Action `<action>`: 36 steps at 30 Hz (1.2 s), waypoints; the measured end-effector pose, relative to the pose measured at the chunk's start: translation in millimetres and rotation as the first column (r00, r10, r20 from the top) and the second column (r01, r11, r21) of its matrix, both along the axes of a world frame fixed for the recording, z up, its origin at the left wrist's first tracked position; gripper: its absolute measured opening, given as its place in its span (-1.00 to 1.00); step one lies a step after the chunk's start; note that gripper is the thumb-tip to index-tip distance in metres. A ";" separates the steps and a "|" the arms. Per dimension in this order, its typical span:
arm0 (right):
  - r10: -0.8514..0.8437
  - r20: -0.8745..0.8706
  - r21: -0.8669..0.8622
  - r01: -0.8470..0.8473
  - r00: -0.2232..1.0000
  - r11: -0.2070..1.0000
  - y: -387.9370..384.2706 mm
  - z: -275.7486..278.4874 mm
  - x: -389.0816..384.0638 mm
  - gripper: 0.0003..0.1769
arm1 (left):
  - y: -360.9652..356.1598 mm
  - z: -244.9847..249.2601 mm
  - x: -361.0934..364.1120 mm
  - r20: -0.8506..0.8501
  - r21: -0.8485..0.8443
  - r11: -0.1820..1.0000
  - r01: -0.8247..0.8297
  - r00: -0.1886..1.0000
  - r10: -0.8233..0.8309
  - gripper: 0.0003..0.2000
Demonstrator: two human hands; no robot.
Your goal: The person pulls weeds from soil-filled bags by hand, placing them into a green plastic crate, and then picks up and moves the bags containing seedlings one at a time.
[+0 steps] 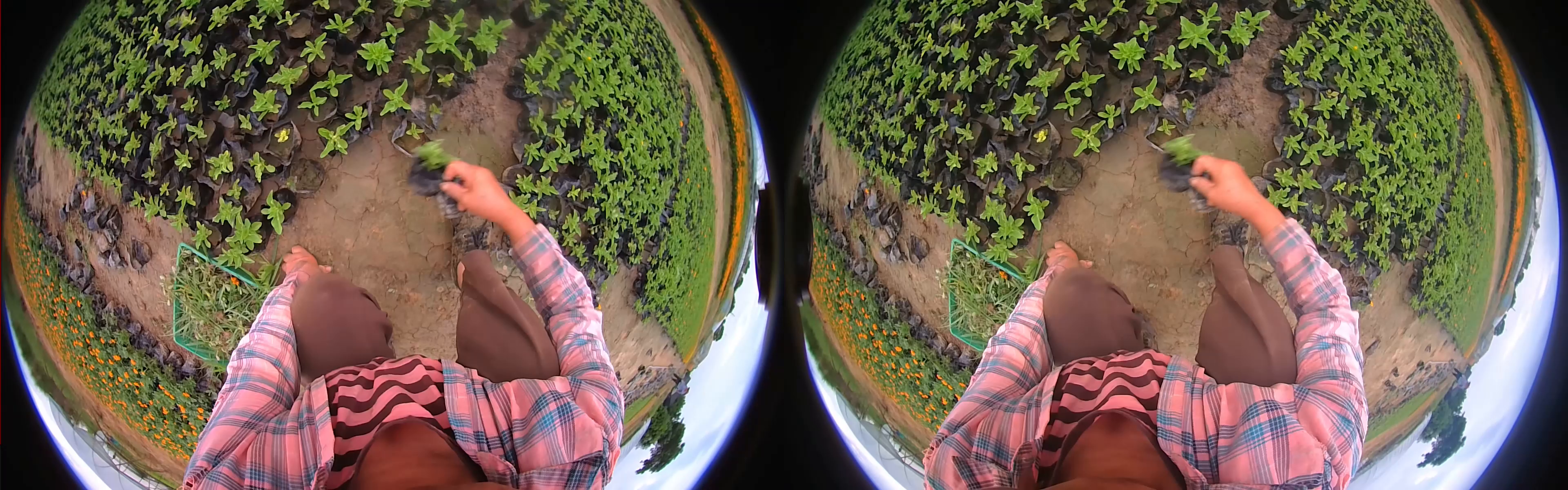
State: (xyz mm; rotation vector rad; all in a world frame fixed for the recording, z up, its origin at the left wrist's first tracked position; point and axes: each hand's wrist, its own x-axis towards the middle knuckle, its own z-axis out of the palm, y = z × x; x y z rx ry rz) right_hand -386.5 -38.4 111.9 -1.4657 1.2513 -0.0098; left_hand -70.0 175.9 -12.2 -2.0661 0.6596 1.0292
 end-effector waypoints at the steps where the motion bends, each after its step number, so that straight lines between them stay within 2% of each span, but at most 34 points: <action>1: 0.276 0.087 -0.430 -0.214 0.957 0.877 5.4 -13.5 9.8 -0.86 | 1.1 -0.1 2.3 -0.006 0.000 1.000 0.014 1.000 -0.014 -0.03; 2: 0.346 0.105 -0.428 -0.271 0.932 0.862 7.8 -14.3 26.1 -0.84 | 1.1 -0.9 2.7 0.012 0.005 1.000 0.004 1.000 -0.004 -0.03; 3: 0.447 0.093 -0.502 -0.346 0.889 0.792 10.4 -31.2 38.6 -0.86 | 0.0 -2.5 0.5 0.023 0.008 1.000 0.002 1.000 -0.002 -0.02; 5: 0.567 -0.071 -0.570 -0.500 0.821 0.652 7.8 -18.9 70.1 -0.90 | -3.1 2.0 -1.0 -0.007 -0.001 1.000 0.022 1.000 -0.022 -0.03; 8: 0.619 -0.129 -0.653 -0.537 0.774 0.535 8.0 -36.8 95.9 -0.89 | 0.4 7.3 3.0 -0.046 -0.024 1.000 0.008 0.999 -0.009 -0.03; 9: 0.612 -0.138 -0.652 -0.537 0.779 0.535 7.1 -35.7 91.4 -0.89 | 0.4 8.7 3.2 -0.066 -0.041 0.999 -0.012 0.998 0.009 -0.02; 11: 0.500 -0.155 -0.605 -0.482 0.852 0.634 7.1 -34.8 85.6 -0.81 | -3.0 8.6 2.0 -0.046 -0.032 0.999 0.006 0.999 -0.007 -0.02; 12: 0.325 -0.079 -0.614 -0.303 0.942 0.729 4.7 -36.6 71.4 -0.75 | -3.8 8.6 2.3 -0.038 -0.013 1.000 0.001 0.999 -0.002 -0.03; 14: -0.053 -0.032 -0.734 0.013 0.998 0.679 -14.1 -42.9 31.7 -0.78 | -3.3 5.0 0.8 -0.039 0.002 1.000 -0.020 0.999 0.020 -0.03; 15: -0.272 -0.023 -0.733 0.169 0.962 0.659 -25.8 -50.8 5.8 -0.79 | -0.3 2.9 2.8 -0.051 -0.012 1.000 -0.018 0.999 0.017 -0.03; 17: -0.500 -0.191 -0.813 0.150 0.844 0.563 -49.6 -68.9 -51.6 -0.75 | 4.8 2.7 2.4 -0.059 -0.021 1.000 -0.023 0.998 0.022 -0.04; 18: -0.593 -0.279 -0.824 0.129 0.756 0.552 -59.7 -76.5 -73.1 -0.64 | 2.2 3.7 1.4 -0.046 -0.021 1.000 -0.002 0.999 0.001 -0.03; 19: -0.660 -0.324 -0.704 0.293 0.678 0.647 -74.5 -94.2 -96.9 -0.56 | -0.8 4.4 1.3 -0.029 -0.018 1.000 0.018 0.999 -0.019 -0.03; 20: -0.689 -0.395 -0.571 0.425 0.607 0.702 -78.8 -53.5 -83.2 -0.55 | -2.5 3.5 1.1 -0.013 -0.006 1.000 0.005 1.000 -0.005 -0.03; 21: -0.710 -0.376 -0.468 0.539 0.595 0.700 -90.2 -75.4 -102.2 -0.42 | -3.1 0.9 1.1 -0.020 0.008 1.000 0.004 1.000 -0.004 -0.02; 22: -0.640 -0.454 -0.488 0.428 0.619 0.761 -91.4 -60.1 -94.5 -0.37 | -1.1 -1.1 2.5 -0.025 0.023 1.000 -0.002 1.000 0.003 -0.02; 23: -0.593 -0.545 -0.564 0.264 0.592 0.782 -98.1 -76.6 -101.2 -0.53 | 2.1 -2.8 4.5 0.001 0.038 0.999 -0.031 1.000 0.031 -0.02; 24: -0.504 -0.627 -0.519 0.163 0.594 0.839 -106.3 -100.3 -115.9 -0.59 | 3.2 -4.8 5.7 -0.030 0.023 1.000 0.009 1.000 -0.008 -0.02; 25: -0.478 -0.678 -0.593 -0.032 0.558 0.804 -105.1 -114.0 -120.3 -0.65 | 1.8 -4.0 5.7 -0.066 0.002 0.999 0.052 0.996 -0.052 -0.02; 26: -0.520 -0.677 -0.656 -0.106 0.520 0.747 -103.0 -125.4 -127.2 -0.69 | 0.9 -2.3 5.2 -0.055 0.005 0.999 0.035 0.998 -0.034 -0.02; 27: -0.565 -0.615 -0.709 -0.071 0.550 0.702 -100.0 -120.2 -124.1 -0.73 | -1.1 1.7 4.1 -0.056 0.005 1.000 0.017 0.998 -0.017 -0.02; 29: -0.544 -0.522 -0.720 0.004 0.657 0.694 -91.7 -114.7 -127.4 -0.76 | -4.0 5.9 3.0 -0.054 0.003 1.000 -0.016 0.998 0.016 -0.03; 31: -0.554 -0.309 -0.764 0.145 0.773 0.628 -70.7 -103.1 -117.8 -0.79 | -2.0 7.9 3.9 -0.112 -0.017 0.999 0.028 0.993 -0.030 -0.04; 32: -0.529 -0.171 -0.717 0.264 0.831 0.645 -56.0 -78.4 -96.7 -0.82 | -1.3 8.7 4.4 -0.109 -0.013 1.000 0.000 0.994 -0.001 -0.04; 34: -0.400 -0.129 -0.547 0.271 0.908 0.792 -32.1 -42.5 -61.9 -0.81 | -2.1 10.6 3.1 -0.111 -0.033 0.998 -0.051 0.993 0.047 -0.06; 35: -0.361 -0.022 -0.396 0.324 0.932 0.859 -21.7 -38.4 -48.8 -0.84 | -3.0 14.1 1.9 -0.112 -0.030 0.996 -0.082 0.991 0.078 -0.06; 36: -0.275 0.072 -0.281 0.284 0.959 0.917 -12.2 -29.0 -31.4 -0.88 | -4.5 18.5 1.2 -0.114 -0.045 0.994 -0.100 0.989 0.094 -0.08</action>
